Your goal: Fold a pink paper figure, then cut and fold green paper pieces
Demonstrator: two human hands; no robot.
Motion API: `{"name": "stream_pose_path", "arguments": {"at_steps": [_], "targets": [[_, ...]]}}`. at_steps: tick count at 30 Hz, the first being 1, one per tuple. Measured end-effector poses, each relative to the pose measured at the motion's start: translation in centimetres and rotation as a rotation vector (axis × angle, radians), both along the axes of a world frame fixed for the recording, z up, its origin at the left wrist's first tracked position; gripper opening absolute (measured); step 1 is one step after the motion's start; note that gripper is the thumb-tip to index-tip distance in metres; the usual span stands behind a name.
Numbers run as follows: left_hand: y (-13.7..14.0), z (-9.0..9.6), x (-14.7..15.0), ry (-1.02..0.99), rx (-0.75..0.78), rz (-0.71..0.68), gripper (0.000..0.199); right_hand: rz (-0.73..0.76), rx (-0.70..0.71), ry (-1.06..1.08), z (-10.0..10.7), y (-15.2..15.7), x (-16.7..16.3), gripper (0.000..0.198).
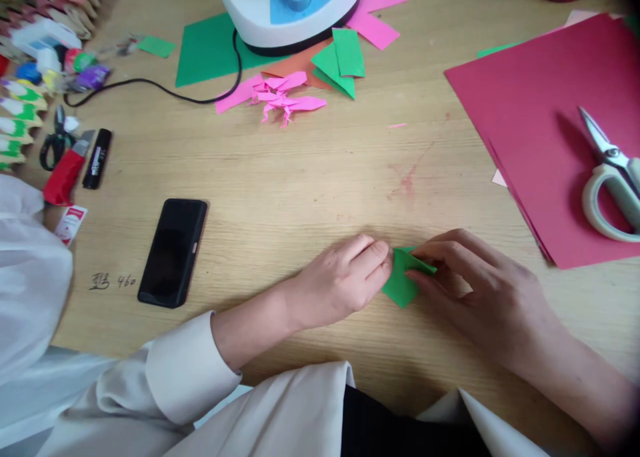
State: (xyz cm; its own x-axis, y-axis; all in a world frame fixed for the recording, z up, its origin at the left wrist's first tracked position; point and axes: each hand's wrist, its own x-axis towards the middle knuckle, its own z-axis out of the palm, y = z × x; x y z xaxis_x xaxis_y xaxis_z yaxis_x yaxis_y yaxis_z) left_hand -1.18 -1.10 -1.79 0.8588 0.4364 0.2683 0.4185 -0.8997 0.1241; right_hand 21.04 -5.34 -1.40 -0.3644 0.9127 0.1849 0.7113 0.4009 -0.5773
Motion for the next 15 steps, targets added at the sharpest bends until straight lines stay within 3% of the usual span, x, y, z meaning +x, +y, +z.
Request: {"name": "stream_pose_path", "arguments": {"at_steps": [9,15], "targets": [[0.2,-0.2,0.0,-0.005,0.003,-0.006,0.017,0.220,0.123,-0.090,-0.4,-0.3,1.1,0.025],[0.3,-0.1,0.0,-0.004,-0.003,-0.030,0.016,0.313,0.105,-0.109,-0.9,-0.7,2.2,0.045]]}}
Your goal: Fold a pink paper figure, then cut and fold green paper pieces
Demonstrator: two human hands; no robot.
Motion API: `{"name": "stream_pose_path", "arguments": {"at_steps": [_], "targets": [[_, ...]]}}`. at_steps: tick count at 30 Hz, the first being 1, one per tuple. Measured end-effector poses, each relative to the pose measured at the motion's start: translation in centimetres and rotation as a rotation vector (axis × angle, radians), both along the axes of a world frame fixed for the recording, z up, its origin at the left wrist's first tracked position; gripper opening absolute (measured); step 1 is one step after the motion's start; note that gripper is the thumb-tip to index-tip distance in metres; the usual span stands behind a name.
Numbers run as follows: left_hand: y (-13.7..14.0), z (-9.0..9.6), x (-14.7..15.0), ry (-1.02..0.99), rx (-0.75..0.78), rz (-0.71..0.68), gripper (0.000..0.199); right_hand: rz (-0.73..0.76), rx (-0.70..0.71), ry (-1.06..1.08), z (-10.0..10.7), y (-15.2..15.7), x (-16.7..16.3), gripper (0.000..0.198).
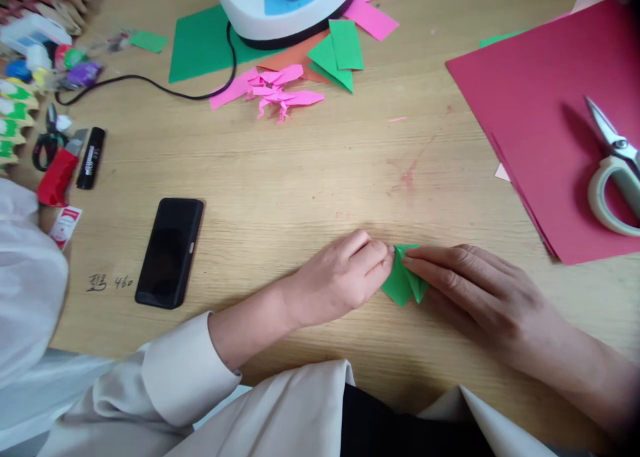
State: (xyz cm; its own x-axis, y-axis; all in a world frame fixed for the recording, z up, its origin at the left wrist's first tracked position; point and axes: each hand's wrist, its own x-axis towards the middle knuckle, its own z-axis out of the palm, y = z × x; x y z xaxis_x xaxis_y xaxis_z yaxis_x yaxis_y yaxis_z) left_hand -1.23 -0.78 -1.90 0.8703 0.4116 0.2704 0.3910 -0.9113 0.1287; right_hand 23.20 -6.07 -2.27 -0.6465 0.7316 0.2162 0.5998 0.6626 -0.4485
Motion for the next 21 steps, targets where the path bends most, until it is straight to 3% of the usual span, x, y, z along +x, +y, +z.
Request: {"name": "stream_pose_path", "arguments": {"at_steps": [3,9,15,21], "targets": [[0.1,0.0,0.0,-0.004,-0.001,0.003,0.017,-0.053,-0.052,0.090,0.0,-0.1,-0.4,0.042],[0.1,-0.1,0.1,-0.026,-0.003,0.006,0.020,-0.389,-0.207,0.238,0.6,-0.2,-2.3,0.023],[0.2,0.0,0.0,-0.026,-0.017,0.012,0.022,-0.473,-0.118,0.070,0.8,0.4,-3.1,0.005],[0.1,0.0,0.1,-0.014,-0.033,0.020,0.021,-0.472,-0.044,0.019,0.5,0.6,-3.6,0.009]]}}
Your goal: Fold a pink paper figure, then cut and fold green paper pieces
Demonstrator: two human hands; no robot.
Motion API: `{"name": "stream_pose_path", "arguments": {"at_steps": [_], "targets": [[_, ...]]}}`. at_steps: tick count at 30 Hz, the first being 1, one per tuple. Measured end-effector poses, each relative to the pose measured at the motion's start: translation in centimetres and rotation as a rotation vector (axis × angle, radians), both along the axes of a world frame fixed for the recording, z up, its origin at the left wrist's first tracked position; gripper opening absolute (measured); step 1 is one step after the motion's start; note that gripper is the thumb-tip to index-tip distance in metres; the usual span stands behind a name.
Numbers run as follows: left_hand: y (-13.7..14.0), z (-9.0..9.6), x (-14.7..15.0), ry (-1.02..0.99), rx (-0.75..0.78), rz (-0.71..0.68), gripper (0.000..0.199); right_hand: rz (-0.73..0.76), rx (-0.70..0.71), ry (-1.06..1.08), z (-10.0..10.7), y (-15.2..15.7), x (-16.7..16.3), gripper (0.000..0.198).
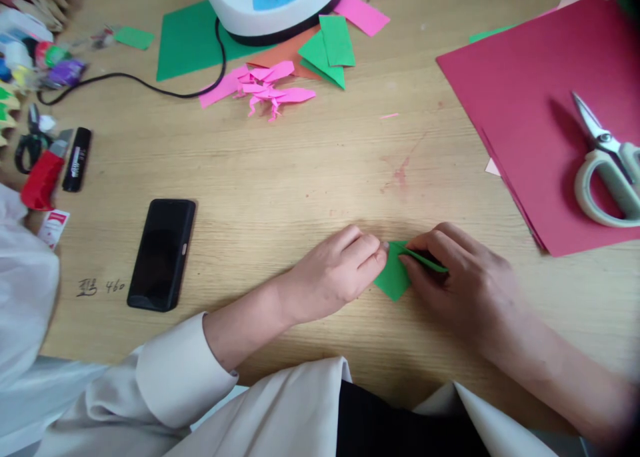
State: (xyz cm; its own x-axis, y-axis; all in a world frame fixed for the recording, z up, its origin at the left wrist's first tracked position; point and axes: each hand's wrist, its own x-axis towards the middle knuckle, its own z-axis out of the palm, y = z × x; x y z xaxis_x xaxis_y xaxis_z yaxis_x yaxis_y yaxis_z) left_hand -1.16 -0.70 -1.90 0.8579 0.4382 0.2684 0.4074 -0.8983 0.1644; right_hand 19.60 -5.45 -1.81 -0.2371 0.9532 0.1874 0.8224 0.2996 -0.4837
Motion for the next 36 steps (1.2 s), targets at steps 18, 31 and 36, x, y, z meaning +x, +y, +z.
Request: {"name": "stream_pose_path", "arguments": {"at_steps": [18,31,36], "targets": [[0.0,-0.1,0.0,0.012,0.006,-0.015,0.019,0.025,0.079,-0.061,-0.7,-0.7,0.2,0.009],[0.1,-0.1,-0.1,-0.019,0.012,-0.023,0.023,0.335,0.110,0.000,-0.6,-1.6,1.8,0.027],[0.1,-0.1,-0.1,-0.026,-0.036,-0.007,0.022,0.431,0.135,-0.046,-0.5,-1.5,2.2,0.031]]}}
